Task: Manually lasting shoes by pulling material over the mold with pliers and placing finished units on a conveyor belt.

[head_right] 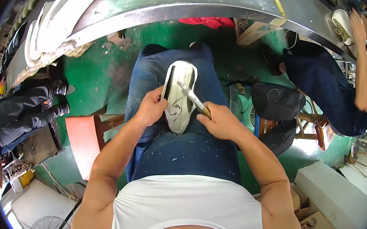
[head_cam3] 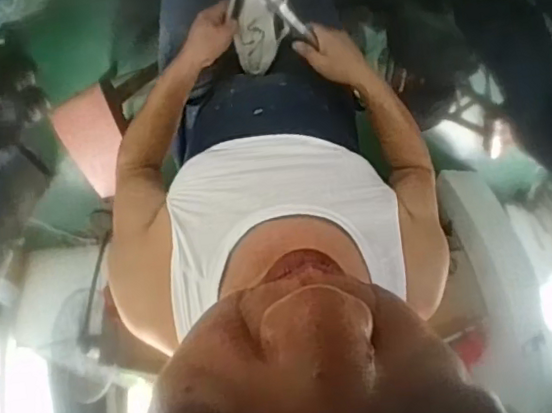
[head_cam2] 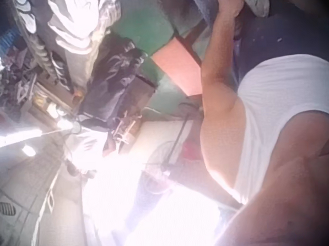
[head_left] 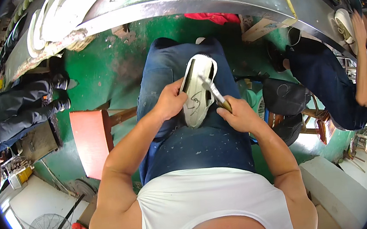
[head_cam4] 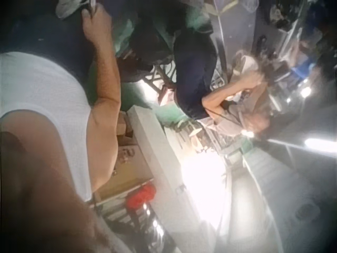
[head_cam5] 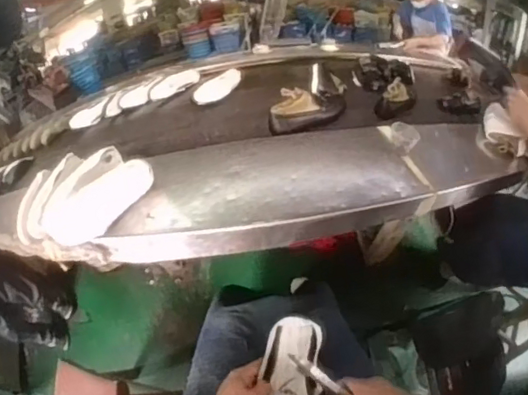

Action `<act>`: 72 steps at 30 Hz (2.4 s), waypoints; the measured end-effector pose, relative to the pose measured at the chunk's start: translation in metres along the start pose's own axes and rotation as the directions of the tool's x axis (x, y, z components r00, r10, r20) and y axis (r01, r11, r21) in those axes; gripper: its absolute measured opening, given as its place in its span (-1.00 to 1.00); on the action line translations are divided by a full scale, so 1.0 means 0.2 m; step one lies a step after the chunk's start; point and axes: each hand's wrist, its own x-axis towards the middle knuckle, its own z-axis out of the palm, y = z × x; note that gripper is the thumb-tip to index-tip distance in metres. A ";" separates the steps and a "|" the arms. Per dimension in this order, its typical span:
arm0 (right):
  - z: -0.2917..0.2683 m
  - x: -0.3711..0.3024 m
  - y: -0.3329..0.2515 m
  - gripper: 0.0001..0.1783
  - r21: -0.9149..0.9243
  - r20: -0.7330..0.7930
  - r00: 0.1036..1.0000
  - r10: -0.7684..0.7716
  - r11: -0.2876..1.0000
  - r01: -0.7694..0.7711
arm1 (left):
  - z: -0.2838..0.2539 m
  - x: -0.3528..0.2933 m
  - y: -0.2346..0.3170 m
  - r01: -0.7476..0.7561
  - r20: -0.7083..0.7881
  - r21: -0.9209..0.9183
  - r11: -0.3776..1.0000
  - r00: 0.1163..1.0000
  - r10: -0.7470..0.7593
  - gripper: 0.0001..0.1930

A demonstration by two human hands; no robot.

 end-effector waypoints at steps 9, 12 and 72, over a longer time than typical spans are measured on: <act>-0.09 -0.05 -0.01 -0.38 -0.212 0.163 0.971 -0.173 0.955 0.206 | 0.06 -0.13 -0.10 0.026 0.188 0.030 0.999 0.982 -0.032 0.00; -0.12 -0.01 -0.13 -0.53 -0.489 0.129 0.943 -0.306 0.808 0.329 | 0.12 -0.16 -0.16 -0.020 0.129 -0.064 0.998 0.991 0.028 -0.02; 0.18 0.04 0.60 -0.63 0.578 -0.359 0.933 0.040 0.794 0.188 | -0.06 -0.17 0.79 -0.558 0.411 0.769 0.311 0.805 0.428 -0.04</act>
